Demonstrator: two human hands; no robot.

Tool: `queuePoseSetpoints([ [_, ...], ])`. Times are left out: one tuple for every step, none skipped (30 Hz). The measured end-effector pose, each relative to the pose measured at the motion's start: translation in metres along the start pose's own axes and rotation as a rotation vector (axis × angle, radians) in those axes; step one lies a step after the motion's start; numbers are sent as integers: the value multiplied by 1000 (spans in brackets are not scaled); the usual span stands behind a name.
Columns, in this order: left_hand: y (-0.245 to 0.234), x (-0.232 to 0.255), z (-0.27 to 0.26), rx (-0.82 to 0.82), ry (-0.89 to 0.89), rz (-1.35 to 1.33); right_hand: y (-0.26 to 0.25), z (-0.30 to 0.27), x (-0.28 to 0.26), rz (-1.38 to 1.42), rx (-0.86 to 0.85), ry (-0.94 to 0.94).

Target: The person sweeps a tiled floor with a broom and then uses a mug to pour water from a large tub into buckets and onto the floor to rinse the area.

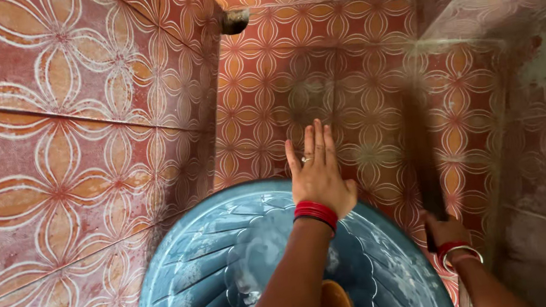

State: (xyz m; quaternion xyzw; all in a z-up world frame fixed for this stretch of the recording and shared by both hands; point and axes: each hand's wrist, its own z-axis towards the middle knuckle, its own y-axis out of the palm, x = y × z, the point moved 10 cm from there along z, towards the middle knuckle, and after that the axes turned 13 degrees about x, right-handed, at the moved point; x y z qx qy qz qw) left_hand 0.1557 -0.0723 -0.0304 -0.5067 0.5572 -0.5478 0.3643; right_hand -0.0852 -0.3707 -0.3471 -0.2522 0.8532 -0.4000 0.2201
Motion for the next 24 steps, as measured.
queuePoseSetpoints([
  [-1,-2,-1,10,1,-3,5,3,12,51,1,90],
  [-1,-4,-2,20,2,-6,8,4,25,102,1,180],
  [-2,-3,0,36,9,-12,7,13,25,32,-17,107],
  [-1,1,1,48,19,-13,3,24,22,-39,-35,34],
  [0,0,1,59,22,-6,5,32,14,-109,-62,-44],
  [0,-1,0,70,25,1,-18,43,21,-67,54,-14],
  [0,0,-1,96,31,17,-39,46,34,-26,166,19],
  [0,1,-2,121,37,32,-50,41,28,126,284,-83],
  [-2,0,2,157,42,53,-64,41,17,287,408,-192],
  [-4,-3,5,176,34,47,-76,34,9,448,533,-299],
  [-2,-3,3,177,36,36,-52,33,24,293,336,-185],
  [0,-2,1,178,38,25,-31,34,39,141,135,-73],
  [-1,-2,2,204,37,51,-12,30,53,-10,-68,25],
  [-2,-3,3,230,37,77,-14,22,60,21,-35,64],
  [-4,-2,1,262,39,99,-17,13,67,17,-22,89],
  [-11,-1,-5,362,17,74,-18,2,68,28,3,89],
  [-17,0,-17,457,-10,54,-20,-9,65,41,32,74],
  [-23,-2,-30,552,-38,32,-31,-16,61,64,71,59],
  [-13,-6,-52,481,-55,-15,-48,-29,57,114,167,51],
  [-5,-10,-79,408,-73,-60,-70,-48,52,174,291,41],
  [-2,-13,-96,363,-96,-111,-105,-71,45,253,448,12],
  [-6,-21,-121,348,-110,-108,-140,-108,33,339,644,-63],
  [-10,-33,-152,332,-129,-101,-168,-154,20,422,813,-154],
  [-11,-42,-177,277,-142,-76,-188,-203,5,502,931,-258],
])
